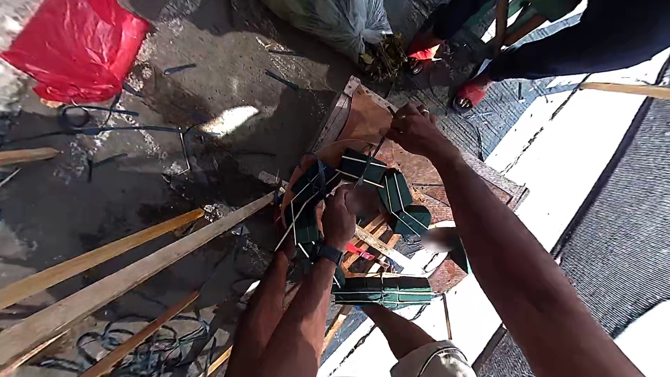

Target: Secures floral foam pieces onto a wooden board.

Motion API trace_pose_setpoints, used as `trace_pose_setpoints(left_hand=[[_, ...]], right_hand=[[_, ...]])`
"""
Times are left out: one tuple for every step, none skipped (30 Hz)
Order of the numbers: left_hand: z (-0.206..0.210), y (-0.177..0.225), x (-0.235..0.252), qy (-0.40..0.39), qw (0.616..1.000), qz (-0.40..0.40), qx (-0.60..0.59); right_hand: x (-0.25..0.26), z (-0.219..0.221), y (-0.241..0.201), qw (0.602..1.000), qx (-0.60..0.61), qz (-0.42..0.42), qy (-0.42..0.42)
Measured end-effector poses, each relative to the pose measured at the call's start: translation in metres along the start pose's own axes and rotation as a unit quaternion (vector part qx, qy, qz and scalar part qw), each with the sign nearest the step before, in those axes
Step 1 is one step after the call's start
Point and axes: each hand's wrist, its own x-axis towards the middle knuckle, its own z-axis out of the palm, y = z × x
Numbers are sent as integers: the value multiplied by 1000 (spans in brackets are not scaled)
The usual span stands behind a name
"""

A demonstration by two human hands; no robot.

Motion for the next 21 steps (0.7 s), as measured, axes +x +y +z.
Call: trace_pose_setpoints(left_hand=[[1, -2, -5, -7, 1000, -6, -1], [0, -2, -4, -2, 1000, 0, -9], [0, -2, -2, 5, 1000, 9, -21], [2, -4, -2, 7, 999, 16, -31], [3, -7, -2, 6, 999, 23, -44], [3, -11, -1, 8, 998, 36, -59], [4, -15, -1, 10, 996, 48, -69], [6, -19, -1, 12, 995, 60, -77], [6, -21, -2, 13, 993, 72, -88], [7, -24, -5, 16, 991, 83, -99], [8, -27, -6, 27, 989, 97, -105], [10, -29, -8, 41, 987, 108, -110], [14, -31, -10, 61, 985, 119, -112], [19, -32, -12, 84, 981, 135, -110], [21, -34, -13, 101, 979, 147, -104], [21, -34, -12, 110, 977, 155, -94], [19, -34, -11, 111, 977, 158, -85], [18, -34, -13, 106, 979, 156, -74], [15, -33, -15, 96, 982, 149, -58], [11, -30, -18, 77, 987, 136, -36], [7, -25, -19, 60, 991, 123, -2]], right_hand=[[-11, 8, -11, 986, 157, 59, 4], [-14, 13, -24, 925, 361, 117, 28], [-10, 15, -38, 818, 549, 164, 45], [-5, 22, -49, 716, 664, 205, 62], [4, 30, -58, 659, 706, 240, 96], [17, 37, -63, 646, 705, 264, 132], [30, 44, -64, 654, 680, 286, 165], [41, 51, -62, 677, 642, 303, 192], [52, 57, -57, 705, 599, 315, 214], [61, 62, -51, 724, 564, 322, 232], [69, 66, -47, 741, 533, 326, 247], [77, 68, -45, 754, 509, 324, 259], [82, 72, -44, 764, 491, 323, 267], [86, 74, -44, 771, 473, 325, 277], [88, 76, -44, 775, 457, 331, 285], [90, 78, -46, 777, 444, 336, 295], [92, 79, -47, 776, 434, 341, 305], [92, 80, -46, 773, 434, 347, 305], [89, 82, -45, 768, 440, 354, 303], [87, 81, -45, 762, 451, 355, 299], [84, 81, -44, 760, 465, 348, 291]])
